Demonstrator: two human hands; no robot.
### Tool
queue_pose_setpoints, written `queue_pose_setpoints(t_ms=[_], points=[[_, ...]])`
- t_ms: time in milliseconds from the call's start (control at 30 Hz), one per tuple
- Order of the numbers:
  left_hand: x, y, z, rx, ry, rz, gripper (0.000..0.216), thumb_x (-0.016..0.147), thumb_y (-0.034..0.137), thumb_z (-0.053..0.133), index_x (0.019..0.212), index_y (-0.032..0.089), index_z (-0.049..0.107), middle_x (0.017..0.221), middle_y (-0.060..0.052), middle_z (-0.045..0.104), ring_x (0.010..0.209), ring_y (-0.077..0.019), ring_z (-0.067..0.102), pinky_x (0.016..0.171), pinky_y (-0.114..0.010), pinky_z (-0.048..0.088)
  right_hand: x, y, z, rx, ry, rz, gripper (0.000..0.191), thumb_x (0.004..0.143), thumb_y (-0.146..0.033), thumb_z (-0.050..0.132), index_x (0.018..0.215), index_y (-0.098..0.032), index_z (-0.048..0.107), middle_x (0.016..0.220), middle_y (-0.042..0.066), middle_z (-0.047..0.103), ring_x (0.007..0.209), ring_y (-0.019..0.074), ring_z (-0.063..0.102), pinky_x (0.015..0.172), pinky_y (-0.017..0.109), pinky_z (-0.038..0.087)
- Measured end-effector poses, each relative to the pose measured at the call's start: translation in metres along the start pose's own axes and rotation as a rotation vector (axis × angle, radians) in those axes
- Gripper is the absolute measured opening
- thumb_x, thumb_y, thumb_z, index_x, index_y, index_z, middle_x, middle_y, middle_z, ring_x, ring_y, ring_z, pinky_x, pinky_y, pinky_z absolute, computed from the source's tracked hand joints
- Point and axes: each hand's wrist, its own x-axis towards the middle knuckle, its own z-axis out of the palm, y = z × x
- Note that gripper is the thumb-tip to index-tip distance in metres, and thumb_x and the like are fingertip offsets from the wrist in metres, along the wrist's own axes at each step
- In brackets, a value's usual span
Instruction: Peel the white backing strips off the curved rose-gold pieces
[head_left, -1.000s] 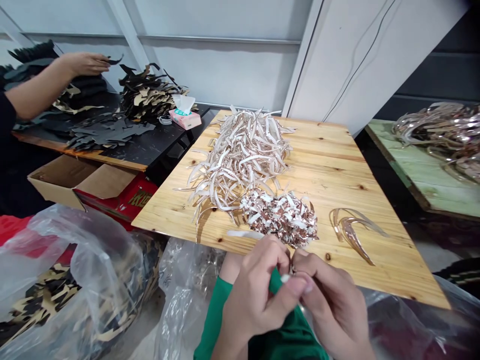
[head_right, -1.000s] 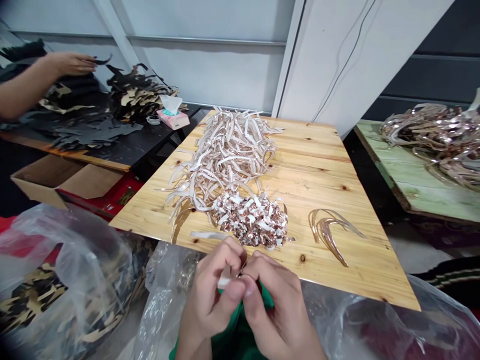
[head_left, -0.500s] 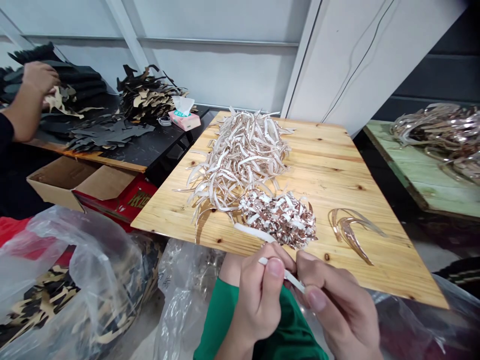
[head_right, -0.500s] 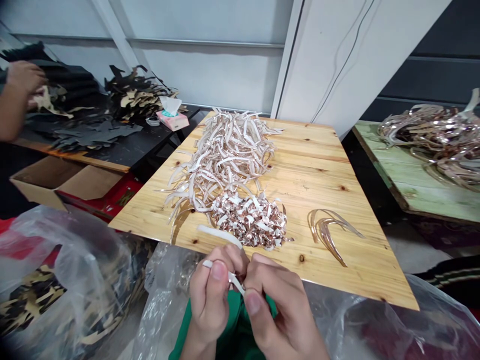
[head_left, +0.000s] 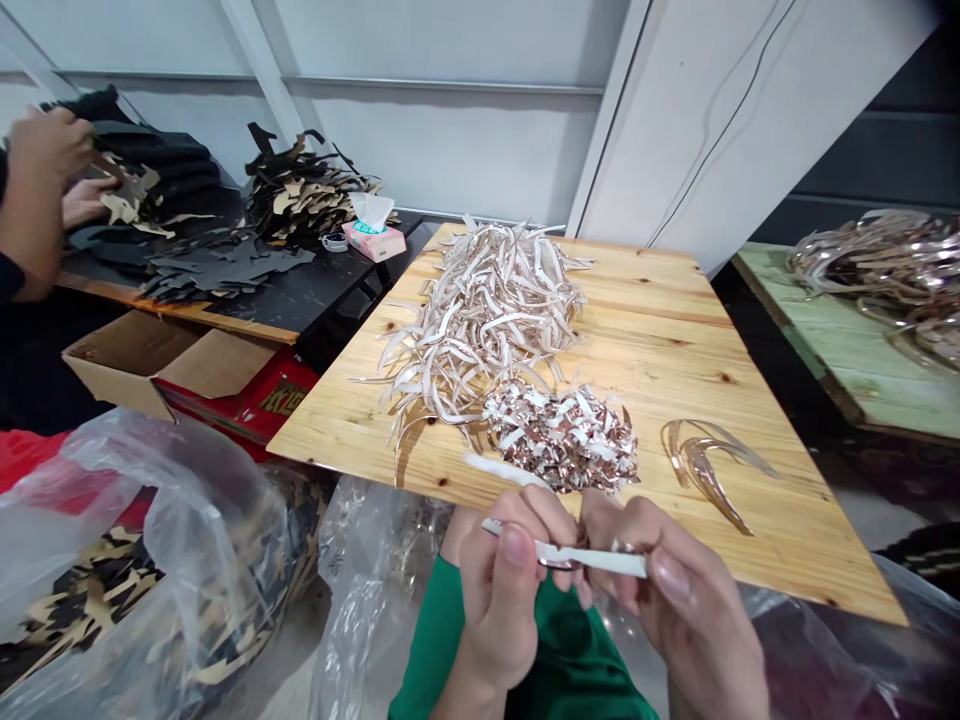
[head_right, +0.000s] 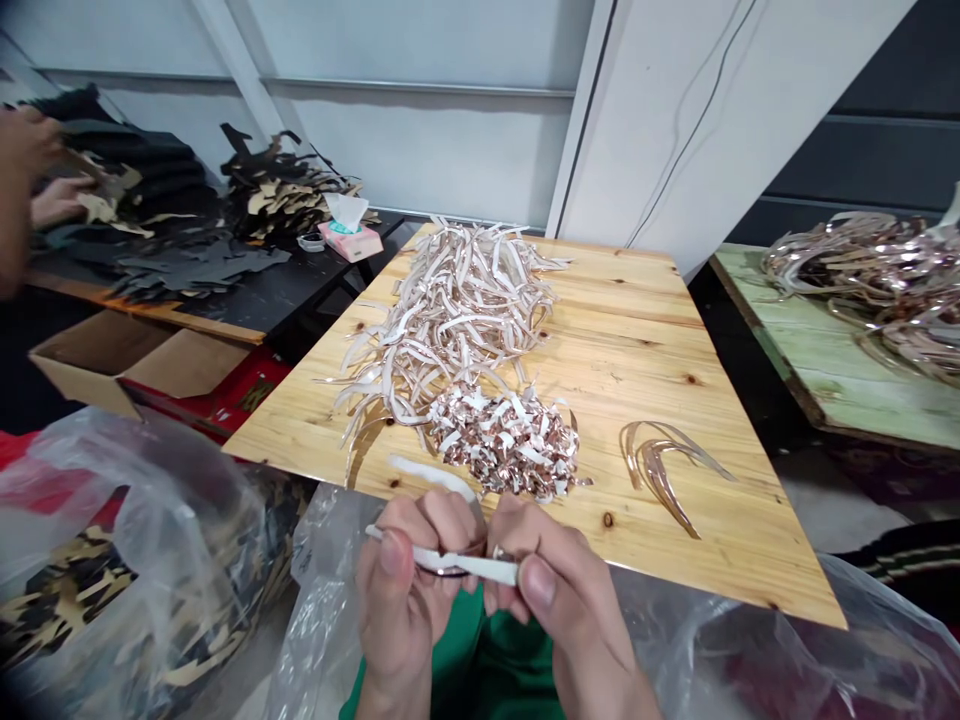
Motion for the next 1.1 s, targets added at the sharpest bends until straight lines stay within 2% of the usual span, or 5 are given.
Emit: queue_pose_setpoints(t_ms=[267, 367, 467, 833, 1100], points=[[-0.006, 0.005, -0.015, 0.45, -0.117, 0.104, 0.031, 0.12, 0.033, 0.045, 0.098, 0.022, 0.063, 0.086, -0.005, 0.069, 0.08, -0.0199, 0.065, 0.073, -0.033, 0.05, 0.008, 0.0, -0.001, -0.048, 0.033, -0.012, 0.069, 0.101, -0.09, 0.047, 0.089, -0.026, 0.068, 0.08, 0.002, 0.058, 0.07, 0.0221, 0.055, 0.063, 0.035, 0.048], [-0.004, 0.007, -0.017, 0.52, -0.155, 0.094, 0.028, 0.119, 0.031, 0.048, 0.1, 0.021, 0.066, 0.093, -0.007, 0.073, 0.087, -0.0217, 0.067, 0.076, -0.034, 0.051, 0.007, 0.002, -0.002, -0.292, 0.052, -0.029, 0.047, 0.104, -0.068, 0.072, 0.087, -0.025, 0.061, 0.075, -0.003, 0.052, 0.064, 0.016, 0.046, 0.058, 0.029, 0.038], [-0.003, 0.008, -0.019, 0.502, -0.138, 0.078, 0.03, 0.12, 0.032, 0.047, 0.101, 0.021, 0.067, 0.091, -0.006, 0.068, 0.085, -0.0208, 0.064, 0.074, -0.033, 0.049, 0.006, 0.003, 0.0, -0.448, 0.042, -0.022, 0.031, 0.114, -0.035, 0.068, 0.087, -0.025, 0.055, 0.073, -0.006, 0.05, 0.063, 0.0134, 0.045, 0.058, 0.026, 0.036], [-0.006, -0.001, 0.006, -0.008, 0.022, -0.005, 0.043, 0.124, 0.04, 0.034, 0.09, 0.023, 0.053, 0.072, 0.001, 0.049, 0.064, -0.0144, 0.049, 0.061, -0.025, 0.046, -0.005, 0.001, 0.001, -0.19, 0.006, -0.091, 0.03, 0.115, -0.03, 0.057, 0.086, -0.025, 0.059, 0.075, 0.0, 0.057, 0.069, 0.0185, 0.054, 0.063, 0.032, 0.042], [0.01, 0.015, 0.007, -0.622, 0.123, -0.251, 0.047, 0.125, 0.043, 0.036, 0.082, 0.023, 0.035, 0.064, 0.007, 0.027, 0.047, -0.0105, 0.021, 0.046, -0.018, 0.033, 0.0, -0.018, 0.008, 0.156, -0.032, -0.046, 0.046, 0.112, -0.046, 0.062, 0.076, -0.027, 0.039, 0.054, -0.006, 0.03, 0.051, 0.0182, 0.041, 0.051, 0.031, 0.04]])
